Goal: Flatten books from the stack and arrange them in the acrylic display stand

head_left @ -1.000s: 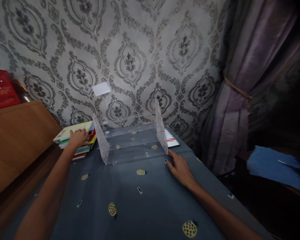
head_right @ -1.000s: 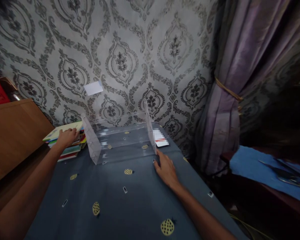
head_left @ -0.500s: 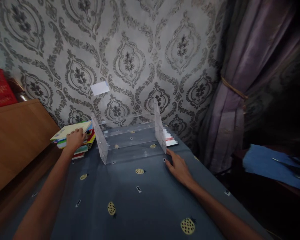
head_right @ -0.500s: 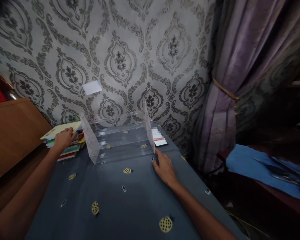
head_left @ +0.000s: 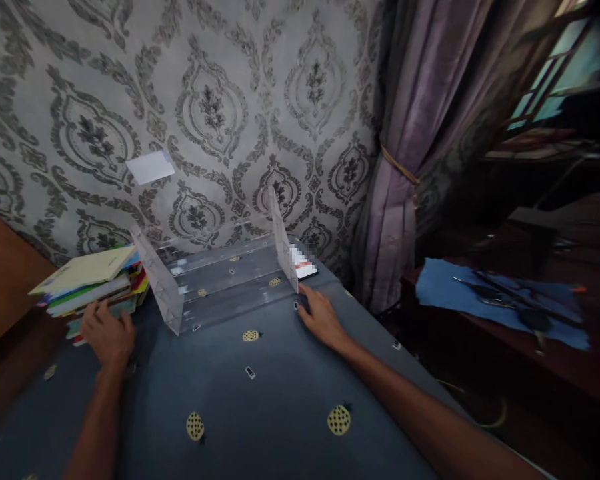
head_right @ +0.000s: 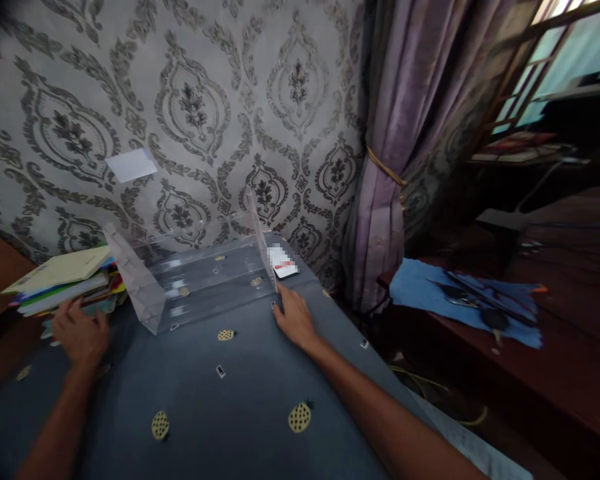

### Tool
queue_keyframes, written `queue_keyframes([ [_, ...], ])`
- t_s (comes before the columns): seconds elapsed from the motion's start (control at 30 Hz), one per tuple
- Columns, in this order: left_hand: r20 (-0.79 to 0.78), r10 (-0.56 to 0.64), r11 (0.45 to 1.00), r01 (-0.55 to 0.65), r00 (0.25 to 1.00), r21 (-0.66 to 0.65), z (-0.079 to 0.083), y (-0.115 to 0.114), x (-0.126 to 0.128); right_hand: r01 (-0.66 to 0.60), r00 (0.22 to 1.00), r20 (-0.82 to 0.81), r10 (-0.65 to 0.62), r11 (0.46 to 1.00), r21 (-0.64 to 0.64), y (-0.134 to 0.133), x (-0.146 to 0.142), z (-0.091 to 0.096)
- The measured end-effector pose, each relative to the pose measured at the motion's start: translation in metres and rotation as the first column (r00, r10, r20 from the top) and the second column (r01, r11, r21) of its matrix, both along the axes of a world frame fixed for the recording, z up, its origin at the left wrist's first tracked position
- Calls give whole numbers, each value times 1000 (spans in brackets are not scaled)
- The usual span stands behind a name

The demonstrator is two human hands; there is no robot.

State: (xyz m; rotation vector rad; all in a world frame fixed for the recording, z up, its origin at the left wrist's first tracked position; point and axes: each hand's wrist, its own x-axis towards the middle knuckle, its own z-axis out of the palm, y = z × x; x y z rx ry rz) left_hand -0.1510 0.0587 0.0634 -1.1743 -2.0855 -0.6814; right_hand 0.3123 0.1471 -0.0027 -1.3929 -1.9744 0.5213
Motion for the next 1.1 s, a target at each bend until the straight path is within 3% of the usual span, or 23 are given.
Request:
queue_keyframes([
  [0.07,101,1,972,23,995,-234,-23,-4,-8,2,1000,4,-2,1000,3,-1,0,0],
  [0.1,151,-35,926,89,988,-368,-31,-5,-13,4,1000,8,-4,1000,6,-1,0,0],
  [0.17,193,-52,861,142,980,-489,-41,-4,-20,3,1000,17,-3,1000,14,-2,1,0],
  [0.4,203,-50,857,146,978,-494,-39,-3,-12,-5,1000,26,5,1000,20,-2,1,1],
  [0.53,207,-29,919,108,978,-379,-14,-5,6,1,1000,6,-1,999,43,1,1,-4],
  [0.63,103,1,978,21,995,-208,27,1,20,13,1000,-6,-12,998,62,5,2,-10],
  [0.77,-17,58,996,-59,998,-71,83,18,22,-15,1000,-6,16,999,48,8,3,-11],
  [0.83,-49,51,988,-58,997,-143,99,26,14,-24,1000,-12,24,999,45,8,3,-10],
  [0.9,-21,35,951,-40,999,-307,106,32,3,-16,1000,-4,16,999,41,7,3,-8],
  [0.97,-1,24,900,-22,1000,-436,107,36,-7,-9,1000,8,9,1000,29,6,2,-6],
  [1.1,-94,-8,866,-40,996,-498,106,32,-19,-6,1000,-5,6,1000,24,7,2,-7],
])
